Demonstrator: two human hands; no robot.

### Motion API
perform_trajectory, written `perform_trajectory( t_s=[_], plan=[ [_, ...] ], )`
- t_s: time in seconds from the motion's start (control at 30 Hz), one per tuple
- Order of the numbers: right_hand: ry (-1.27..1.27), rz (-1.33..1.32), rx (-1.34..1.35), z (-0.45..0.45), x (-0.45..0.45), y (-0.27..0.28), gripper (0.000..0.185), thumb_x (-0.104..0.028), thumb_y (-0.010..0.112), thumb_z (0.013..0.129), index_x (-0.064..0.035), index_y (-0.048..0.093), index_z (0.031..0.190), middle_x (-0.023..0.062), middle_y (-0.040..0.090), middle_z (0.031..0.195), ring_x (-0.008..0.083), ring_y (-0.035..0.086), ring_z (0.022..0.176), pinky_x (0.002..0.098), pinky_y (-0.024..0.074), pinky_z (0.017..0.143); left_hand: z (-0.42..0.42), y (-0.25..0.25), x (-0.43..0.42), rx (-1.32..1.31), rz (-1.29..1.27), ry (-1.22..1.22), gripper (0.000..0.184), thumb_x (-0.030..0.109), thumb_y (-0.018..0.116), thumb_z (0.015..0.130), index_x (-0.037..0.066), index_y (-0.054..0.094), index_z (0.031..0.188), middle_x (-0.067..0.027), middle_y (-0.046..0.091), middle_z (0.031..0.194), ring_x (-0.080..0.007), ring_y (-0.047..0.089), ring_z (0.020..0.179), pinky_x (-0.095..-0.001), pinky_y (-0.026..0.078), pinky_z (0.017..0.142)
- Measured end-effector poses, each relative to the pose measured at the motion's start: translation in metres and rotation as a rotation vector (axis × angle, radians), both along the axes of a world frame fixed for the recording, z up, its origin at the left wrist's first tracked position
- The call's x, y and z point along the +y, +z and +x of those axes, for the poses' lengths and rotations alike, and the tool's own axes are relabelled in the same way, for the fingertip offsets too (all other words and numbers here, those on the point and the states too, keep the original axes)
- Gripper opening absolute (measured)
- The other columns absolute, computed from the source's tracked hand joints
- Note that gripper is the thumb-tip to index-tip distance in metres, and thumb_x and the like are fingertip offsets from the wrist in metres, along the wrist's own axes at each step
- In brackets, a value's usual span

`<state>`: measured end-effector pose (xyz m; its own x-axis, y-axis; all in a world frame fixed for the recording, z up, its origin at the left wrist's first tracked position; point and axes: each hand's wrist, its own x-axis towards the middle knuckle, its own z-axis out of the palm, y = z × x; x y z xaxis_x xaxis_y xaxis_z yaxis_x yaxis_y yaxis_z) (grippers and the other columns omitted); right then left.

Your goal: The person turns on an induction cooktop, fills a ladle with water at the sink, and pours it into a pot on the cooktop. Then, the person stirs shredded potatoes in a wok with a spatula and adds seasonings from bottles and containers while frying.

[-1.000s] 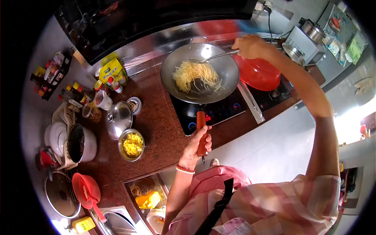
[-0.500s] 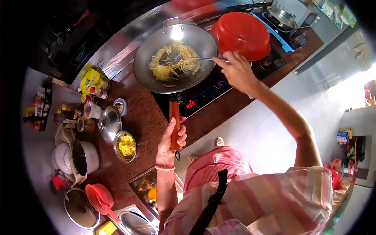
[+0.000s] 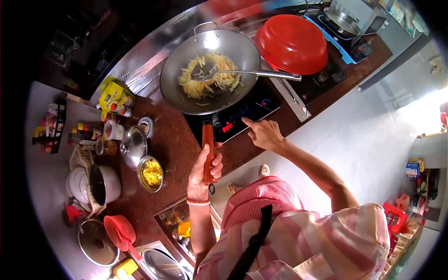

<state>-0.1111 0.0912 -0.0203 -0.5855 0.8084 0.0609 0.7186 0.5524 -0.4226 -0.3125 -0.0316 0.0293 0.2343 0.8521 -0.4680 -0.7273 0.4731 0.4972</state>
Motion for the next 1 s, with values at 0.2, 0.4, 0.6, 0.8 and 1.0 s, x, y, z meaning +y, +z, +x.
perform_trajectory(
  t_s=[0.2, 0.4, 0.6, 0.8, 1.0],
  plan=[
    [-0.073, 0.597, 0.092, -0.003, 0.060, 0.104, 0.044, -0.015, 0.063, 0.072, -0.0148, 0.052, 0.114, 0.0090, 0.052, 0.090, 0.0283, 0.052, 0.086, 0.0421, 0.0423, 0.072, 0.004, 0.001, 0.001, 0.005, 0.019, 0.008, 0.040, 0.042, 0.048, 0.088, 0.008, 0.046, 0.110, 0.0018, 0.040, 0.063, -0.0064, 0.037, 0.044, -0.0203, 0.032, 0.039],
    [-0.202, 0.088, -0.198, 0.004, 0.142, 0.074, 0.051, -0.022, 0.066, 0.072, -0.0100, 0.043, 0.116, 0.0158, 0.062, 0.094, 0.0346, 0.059, 0.089, 0.0443, 0.0467, 0.076, 0.003, -0.013, 0.002, -0.040, 0.023, 0.000, 0.041, 0.045, 0.042, 0.090, 0.011, 0.045, 0.112, 0.0023, 0.038, 0.063, -0.0072, 0.036, 0.042, -0.0199, 0.030, 0.037],
    [0.110, 0.125, -0.421, 0.014, 0.129, 0.203, 0.025, -0.026, 0.064, 0.070, -0.0098, 0.063, 0.090, 0.0111, 0.064, 0.089, 0.0288, 0.061, 0.085, 0.0407, 0.0473, 0.073, 0.012, -0.008, 0.001, -0.050, 0.032, 0.050, 0.039, 0.040, 0.049, 0.088, 0.009, 0.043, 0.112, 0.0012, 0.043, 0.064, -0.0082, 0.039, 0.045, -0.0200, 0.033, 0.040],
    [0.341, 0.115, -0.785, -0.021, 0.112, 0.266, 0.022, -0.026, 0.066, 0.066, -0.0122, 0.065, 0.082, 0.0089, 0.065, 0.082, 0.0264, 0.062, 0.083, 0.0400, 0.0478, 0.071, 0.015, -0.009, 0.002, -0.060, 0.034, 0.051, 0.039, 0.041, 0.051, 0.087, 0.010, 0.045, 0.110, 0.0016, 0.042, 0.064, -0.0083, 0.038, 0.046, -0.0206, 0.033, 0.041],
    [0.470, 0.589, -0.345, -0.074, 0.044, 0.195, 0.015, -0.009, 0.052, 0.071, -0.0029, 0.066, 0.072, 0.0143, 0.064, 0.072, 0.0290, 0.064, 0.073, 0.0374, 0.0499, 0.063, 0.017, -0.003, 0.001, -0.044, 0.030, 0.043, 0.033, 0.041, 0.048, 0.089, 0.012, 0.049, 0.106, 0.0023, 0.040, 0.062, -0.0083, 0.037, 0.046, -0.0217, 0.032, 0.042]
  ],
)
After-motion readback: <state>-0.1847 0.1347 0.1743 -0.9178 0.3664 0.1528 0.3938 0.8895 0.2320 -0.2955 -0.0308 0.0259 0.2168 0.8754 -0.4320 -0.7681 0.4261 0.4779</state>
